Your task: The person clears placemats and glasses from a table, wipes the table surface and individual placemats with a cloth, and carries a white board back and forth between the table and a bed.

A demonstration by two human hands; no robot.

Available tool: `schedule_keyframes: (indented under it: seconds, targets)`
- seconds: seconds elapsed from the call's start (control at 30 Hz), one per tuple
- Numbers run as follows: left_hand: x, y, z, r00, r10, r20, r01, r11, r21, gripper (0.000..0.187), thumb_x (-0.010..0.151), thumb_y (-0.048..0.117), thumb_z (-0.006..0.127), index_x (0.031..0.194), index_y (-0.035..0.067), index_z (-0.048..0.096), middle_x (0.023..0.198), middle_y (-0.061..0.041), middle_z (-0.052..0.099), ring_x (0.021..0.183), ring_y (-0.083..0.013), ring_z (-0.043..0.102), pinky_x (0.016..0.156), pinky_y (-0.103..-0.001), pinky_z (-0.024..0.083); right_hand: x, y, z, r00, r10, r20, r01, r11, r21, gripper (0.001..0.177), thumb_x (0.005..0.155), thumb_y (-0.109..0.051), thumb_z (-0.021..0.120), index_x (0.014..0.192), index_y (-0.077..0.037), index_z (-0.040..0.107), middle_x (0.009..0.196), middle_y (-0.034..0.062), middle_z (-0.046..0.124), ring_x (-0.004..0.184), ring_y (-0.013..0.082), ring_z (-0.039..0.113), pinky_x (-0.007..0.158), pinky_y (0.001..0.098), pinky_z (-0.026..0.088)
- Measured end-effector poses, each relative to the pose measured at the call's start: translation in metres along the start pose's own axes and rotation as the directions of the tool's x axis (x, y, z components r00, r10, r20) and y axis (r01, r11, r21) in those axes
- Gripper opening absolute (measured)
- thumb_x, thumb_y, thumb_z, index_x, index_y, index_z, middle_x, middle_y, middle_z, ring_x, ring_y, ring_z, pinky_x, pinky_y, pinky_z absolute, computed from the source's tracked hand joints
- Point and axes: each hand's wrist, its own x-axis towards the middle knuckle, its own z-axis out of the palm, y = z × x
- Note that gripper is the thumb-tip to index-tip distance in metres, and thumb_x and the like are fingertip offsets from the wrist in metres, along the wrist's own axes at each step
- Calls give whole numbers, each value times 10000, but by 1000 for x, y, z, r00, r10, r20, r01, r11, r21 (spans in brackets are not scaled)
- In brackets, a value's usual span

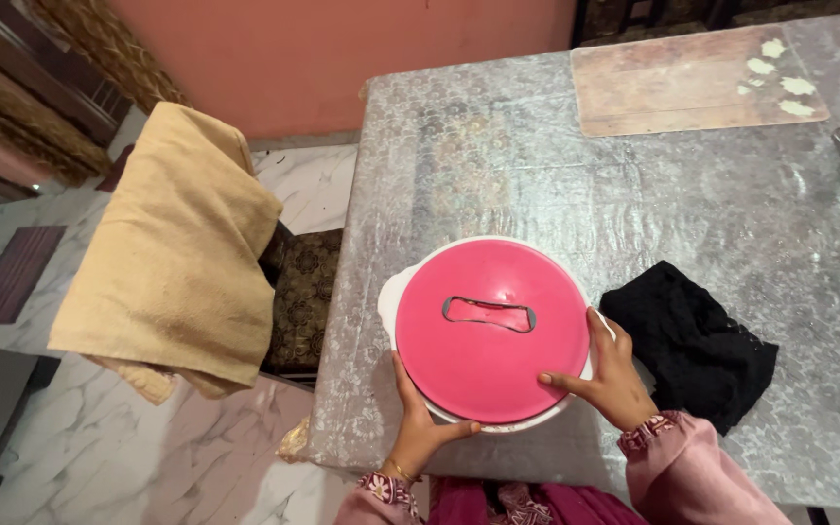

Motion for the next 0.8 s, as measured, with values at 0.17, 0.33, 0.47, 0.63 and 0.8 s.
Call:
schedule_keyframes:
  seconds: [0.17,0.33,0.47,0.63,0.8]
  targets:
    - [-1,7,5,994,-84,-64,76,991,-109,1580,538,73,911,1536,127,-313,1680,-170,-87,1537,-304,166,1201,-410,319,-5,-5,-3,1000,-15,-21,16,999,36,1302,612,-566,864,1581,6,209,1561,264,218,1470,413,256,1175,491,298]
    - [0,-10,-7,999,24,41,-25,1000,8,1517,684,-10,908,1526,128,-346,1696,-191,-157,1577,-336,-2,1248,-419,157,-5,-6,-4,1000,-23,-11,23,1000,17,1313,616,-575,857,1591,-2,189,1552,278,214,1465,419,261,1174,489,306]
    - [38,1,-32,959,-258,-115,249,965,-84,1295,763,218,794,1615,112,-176,1730,-162,-14,1588,-323,130,1260,-456,169,-2,7,3,983,-148,-106,149,989,0,1406,610,-607,862,1565,91,102,1530,319,252,1449,442,276,1172,501,295]
    - [126,21,-48,856,-438,-275,486,863,139,1040,893,526,667,1632,46,113,1712,-174,149,1573,-328,208,1253,-481,221,11,26,4,978,-195,-67,193,980,-38,1322,682,-610,817,1558,96,123,1558,344,209,1463,466,251,1169,503,303]
    - [146,15,-34,860,-298,-414,440,844,306,990,794,519,802,1465,-53,351,1538,-282,376,1412,-391,442,1174,-452,407,29,20,-20,981,-193,35,196,958,-210,1070,846,-619,665,1571,25,214,1630,314,171,1466,472,298,1136,504,356]
